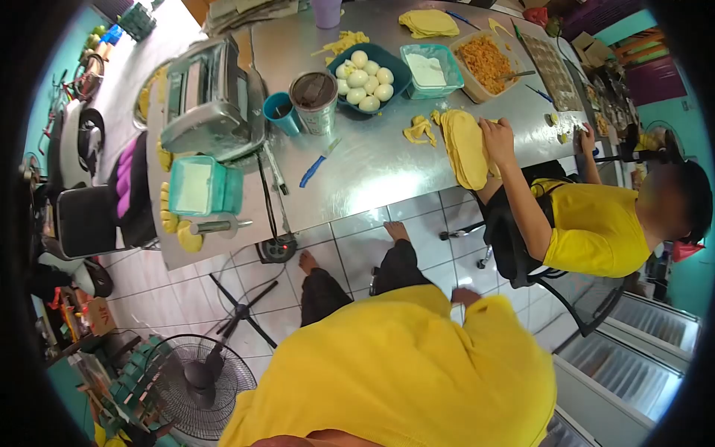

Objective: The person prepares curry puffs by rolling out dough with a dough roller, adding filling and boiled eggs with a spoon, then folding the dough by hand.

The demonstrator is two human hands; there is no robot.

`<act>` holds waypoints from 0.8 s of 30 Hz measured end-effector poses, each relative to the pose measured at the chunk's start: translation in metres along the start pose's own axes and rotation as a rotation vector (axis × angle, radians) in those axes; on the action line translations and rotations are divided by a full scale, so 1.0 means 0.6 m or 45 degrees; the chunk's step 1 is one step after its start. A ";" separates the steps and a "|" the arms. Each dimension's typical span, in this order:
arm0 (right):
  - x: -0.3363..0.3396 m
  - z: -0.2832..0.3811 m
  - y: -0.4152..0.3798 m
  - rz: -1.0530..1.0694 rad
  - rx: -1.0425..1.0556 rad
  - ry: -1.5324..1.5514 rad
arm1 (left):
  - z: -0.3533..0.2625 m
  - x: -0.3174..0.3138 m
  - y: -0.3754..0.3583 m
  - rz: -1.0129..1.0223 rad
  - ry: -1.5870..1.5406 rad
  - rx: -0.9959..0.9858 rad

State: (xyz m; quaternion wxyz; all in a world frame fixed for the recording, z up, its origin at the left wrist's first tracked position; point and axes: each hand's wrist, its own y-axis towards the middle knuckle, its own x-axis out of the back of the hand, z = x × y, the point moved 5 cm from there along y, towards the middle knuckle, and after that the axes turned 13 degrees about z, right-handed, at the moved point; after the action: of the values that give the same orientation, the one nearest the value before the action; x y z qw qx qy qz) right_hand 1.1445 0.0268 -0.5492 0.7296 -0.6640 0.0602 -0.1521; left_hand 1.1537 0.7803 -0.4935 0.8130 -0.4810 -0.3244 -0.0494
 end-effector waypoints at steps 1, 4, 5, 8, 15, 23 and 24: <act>-0.130 -0.018 -0.010 -0.036 -0.131 0.071 | 0.002 -0.004 -0.001 0.042 -0.001 -0.005; -0.457 -0.089 -0.056 -0.175 -0.491 0.278 | -0.007 0.005 -0.022 0.126 -0.008 -0.007; -0.511 -0.017 -0.029 -0.222 -0.611 0.358 | -0.009 0.013 -0.028 0.147 0.001 -0.013; -0.615 0.117 0.035 -0.375 -0.961 0.644 | -0.023 0.052 -0.032 0.163 0.049 -0.050; -0.616 0.161 0.084 -0.500 -0.987 0.819 | -0.170 0.100 -0.007 0.162 0.070 -0.145; -0.626 -0.049 -0.019 -0.641 -0.920 0.813 | -0.256 0.062 -0.120 0.232 -0.050 -0.081; -0.618 -0.083 -0.040 -0.664 -0.907 0.777 | -0.266 0.040 -0.150 0.259 -0.093 -0.058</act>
State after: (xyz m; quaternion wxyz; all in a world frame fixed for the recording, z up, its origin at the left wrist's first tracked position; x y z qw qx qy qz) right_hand 0.7756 0.0899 -0.5735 0.3465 -0.7890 0.1504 -0.4845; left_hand 1.2137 0.6077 -0.4643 0.7903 -0.5313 -0.3020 0.0434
